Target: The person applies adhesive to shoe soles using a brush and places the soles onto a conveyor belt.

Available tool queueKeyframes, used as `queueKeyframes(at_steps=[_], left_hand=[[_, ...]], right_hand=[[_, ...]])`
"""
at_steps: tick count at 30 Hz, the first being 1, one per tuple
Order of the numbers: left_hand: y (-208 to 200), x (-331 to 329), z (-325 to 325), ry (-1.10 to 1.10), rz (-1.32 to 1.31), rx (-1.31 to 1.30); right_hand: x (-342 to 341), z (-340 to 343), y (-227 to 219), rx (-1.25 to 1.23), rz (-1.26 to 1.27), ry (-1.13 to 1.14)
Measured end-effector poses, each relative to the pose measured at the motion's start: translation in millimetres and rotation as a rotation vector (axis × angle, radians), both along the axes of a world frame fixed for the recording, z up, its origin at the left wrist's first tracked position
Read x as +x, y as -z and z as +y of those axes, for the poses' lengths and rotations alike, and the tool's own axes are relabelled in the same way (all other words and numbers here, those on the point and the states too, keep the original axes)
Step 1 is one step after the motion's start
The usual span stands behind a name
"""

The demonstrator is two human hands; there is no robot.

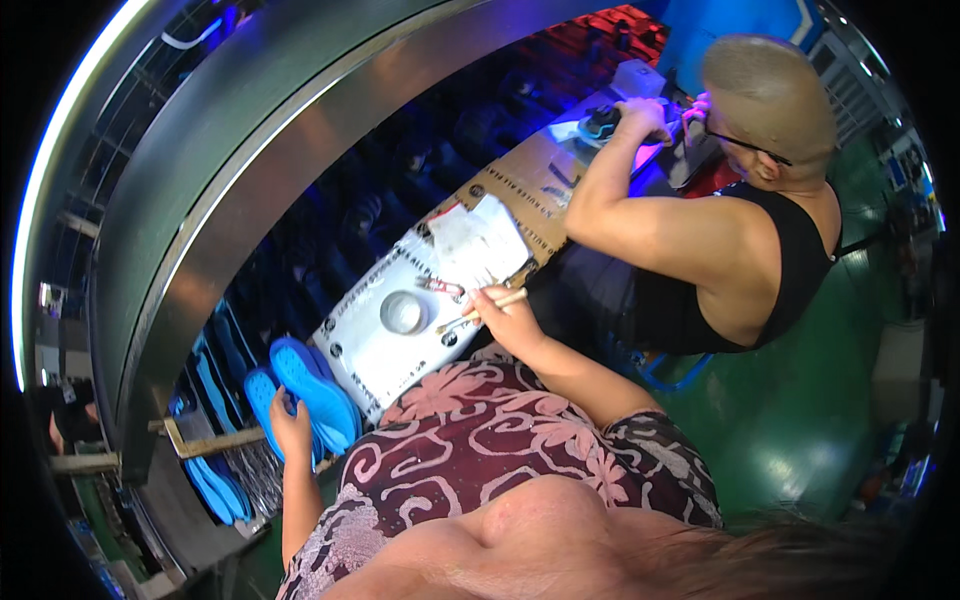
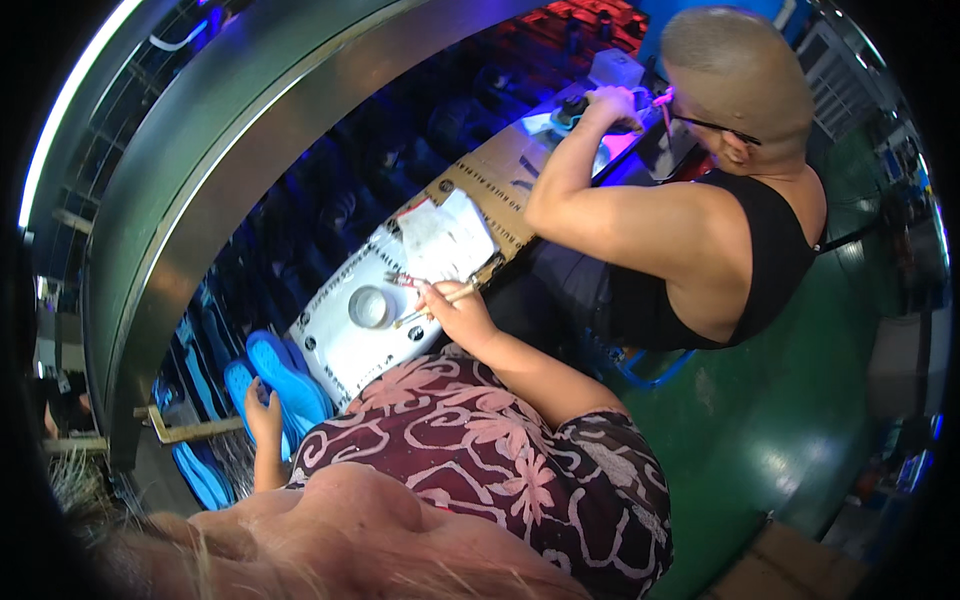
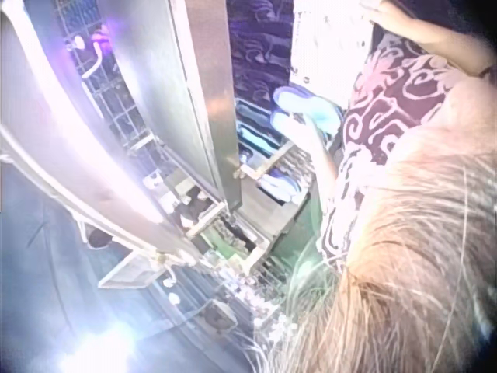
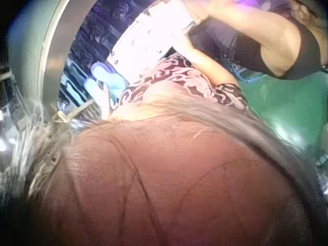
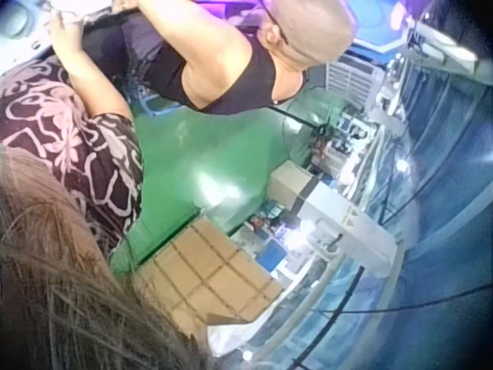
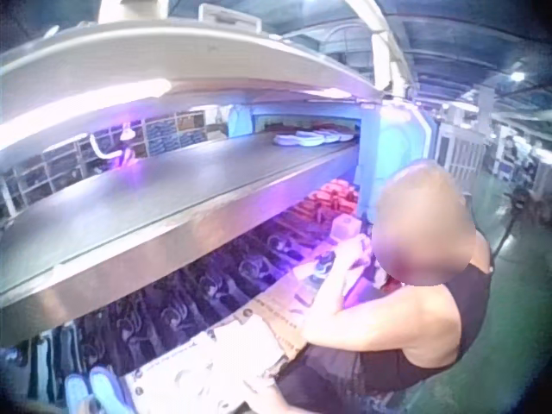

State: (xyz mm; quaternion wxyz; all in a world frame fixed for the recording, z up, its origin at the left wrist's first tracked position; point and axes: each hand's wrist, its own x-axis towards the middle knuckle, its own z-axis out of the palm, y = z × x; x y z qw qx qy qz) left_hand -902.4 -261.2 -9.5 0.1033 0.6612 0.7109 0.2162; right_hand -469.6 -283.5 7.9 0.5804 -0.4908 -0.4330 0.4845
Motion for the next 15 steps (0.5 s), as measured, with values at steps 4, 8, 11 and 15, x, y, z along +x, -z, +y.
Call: queueKeyframes(at_steps=[4, 8, 11, 15], left_hand=[[16, -7, -51, -0.027, 0.226, -0.38], [4, 23, -33, -0.106, 0.254, -0.378], [8, 27, -27, -0.062, 0.372, -0.306], [14, 26, -35, -0.126, 0.299, -0.306]], right_hand=[[-3, 8, 8, -0.025, -0.043, -0.048], [-1, 14, 8, -0.076, -0.073, -0.018], [0, 15, 10, -0.075, -0.078, -0.032], [-5, 16, 7, -0.094, -0.056, -0.082]])
